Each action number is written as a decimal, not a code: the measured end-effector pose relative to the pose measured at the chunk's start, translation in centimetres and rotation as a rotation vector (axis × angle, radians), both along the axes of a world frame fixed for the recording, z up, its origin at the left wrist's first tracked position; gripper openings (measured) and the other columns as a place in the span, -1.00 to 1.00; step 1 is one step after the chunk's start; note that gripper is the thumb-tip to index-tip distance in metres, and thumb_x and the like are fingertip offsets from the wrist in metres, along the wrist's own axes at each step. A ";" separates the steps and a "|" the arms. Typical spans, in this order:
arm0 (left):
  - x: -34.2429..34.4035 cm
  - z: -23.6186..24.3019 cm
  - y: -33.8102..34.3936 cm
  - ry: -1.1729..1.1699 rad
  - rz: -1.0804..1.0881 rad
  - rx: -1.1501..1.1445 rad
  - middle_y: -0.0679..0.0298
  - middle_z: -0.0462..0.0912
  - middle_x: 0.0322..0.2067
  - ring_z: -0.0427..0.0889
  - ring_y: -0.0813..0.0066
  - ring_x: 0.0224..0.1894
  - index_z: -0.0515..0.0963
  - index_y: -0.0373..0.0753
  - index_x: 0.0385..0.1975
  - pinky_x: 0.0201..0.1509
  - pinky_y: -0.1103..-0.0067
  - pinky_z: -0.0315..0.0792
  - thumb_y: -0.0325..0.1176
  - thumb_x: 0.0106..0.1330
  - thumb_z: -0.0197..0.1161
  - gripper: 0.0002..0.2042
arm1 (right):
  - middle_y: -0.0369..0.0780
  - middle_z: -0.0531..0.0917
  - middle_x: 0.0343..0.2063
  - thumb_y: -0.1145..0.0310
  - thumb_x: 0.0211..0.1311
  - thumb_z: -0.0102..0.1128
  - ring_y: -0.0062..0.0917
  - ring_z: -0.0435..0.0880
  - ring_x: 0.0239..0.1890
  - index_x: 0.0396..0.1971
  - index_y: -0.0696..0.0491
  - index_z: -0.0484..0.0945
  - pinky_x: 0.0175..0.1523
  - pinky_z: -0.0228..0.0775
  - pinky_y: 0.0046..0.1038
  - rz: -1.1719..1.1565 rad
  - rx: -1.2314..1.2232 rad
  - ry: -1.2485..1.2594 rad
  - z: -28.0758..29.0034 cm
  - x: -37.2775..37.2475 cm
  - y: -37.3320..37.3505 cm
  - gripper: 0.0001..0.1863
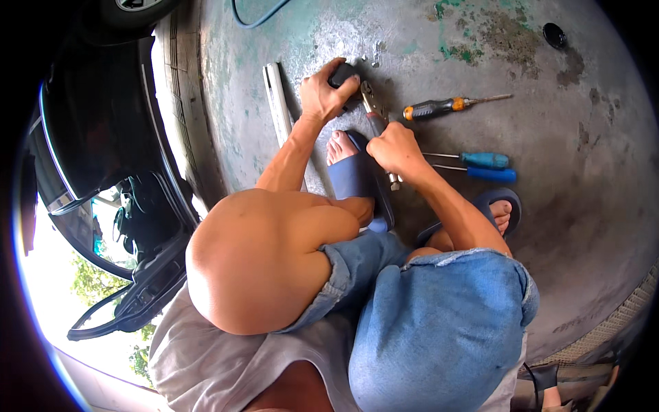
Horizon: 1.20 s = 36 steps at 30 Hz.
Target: The person disassembles and repairs a car side mirror using pliers and screwdrivers while sitting on a garage floor.
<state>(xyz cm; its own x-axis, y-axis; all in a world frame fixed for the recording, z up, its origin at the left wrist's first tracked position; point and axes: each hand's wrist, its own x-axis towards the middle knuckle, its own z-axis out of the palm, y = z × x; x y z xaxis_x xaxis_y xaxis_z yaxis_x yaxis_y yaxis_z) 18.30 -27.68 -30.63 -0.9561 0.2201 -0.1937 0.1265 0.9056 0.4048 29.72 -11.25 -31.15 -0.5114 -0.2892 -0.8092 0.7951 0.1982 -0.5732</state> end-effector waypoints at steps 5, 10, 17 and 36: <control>0.7 0.1 -0.5 -0.034 0.015 0.129 -0.05 0.76 -0.19 0.77 0.08 -0.09 0.67 -0.21 0.04 0.05 0.37 0.57 0.08 0.16 0.31 -0.44 | 0.25 0.69 -0.23 0.31 -0.04 0.29 0.05 0.72 -0.05 -0.17 0.36 0.61 0.04 0.52 -0.18 -0.031 0.102 -0.003 0.5 1.0 -0.2 -0.53; 1.6 -0.4 -1.2 -0.072 0.045 0.134 -0.13 0.74 -0.21 0.76 0.03 -0.09 0.59 -0.37 0.11 0.06 0.35 0.56 0.09 0.19 0.31 -0.34 | 0.16 0.69 -0.11 -0.17 0.25 0.27 0.06 0.65 0.05 0.07 0.17 0.53 0.15 0.45 -0.11 0.009 0.221 0.079 0.5 1.9 0.1 -0.31; 3.4 -0.9 -1.0 0.042 0.131 0.236 -0.12 0.71 -0.15 0.69 -0.03 -0.10 0.59 -0.37 0.09 0.09 0.30 0.53 -0.01 0.11 0.41 -0.37 | 0.08 0.70 -0.29 -0.01 0.27 0.32 0.00 0.71 -0.14 -0.06 0.17 0.54 -0.04 0.46 -0.10 0.159 0.499 0.077 2.3 2.4 0.0 -0.48; -2.3 0.0 -0.9 -0.046 0.091 0.142 -0.12 0.73 -0.15 0.73 -0.13 -0.09 0.66 -0.37 -0.03 0.01 0.26 0.58 0.11 0.45 0.15 -0.45 | 0.18 0.66 -0.26 0.41 0.15 0.24 0.13 0.66 -0.12 -0.13 0.30 0.43 0.03 0.49 0.00 0.333 0.475 0.043 7.7 -4.3 0.8 -0.65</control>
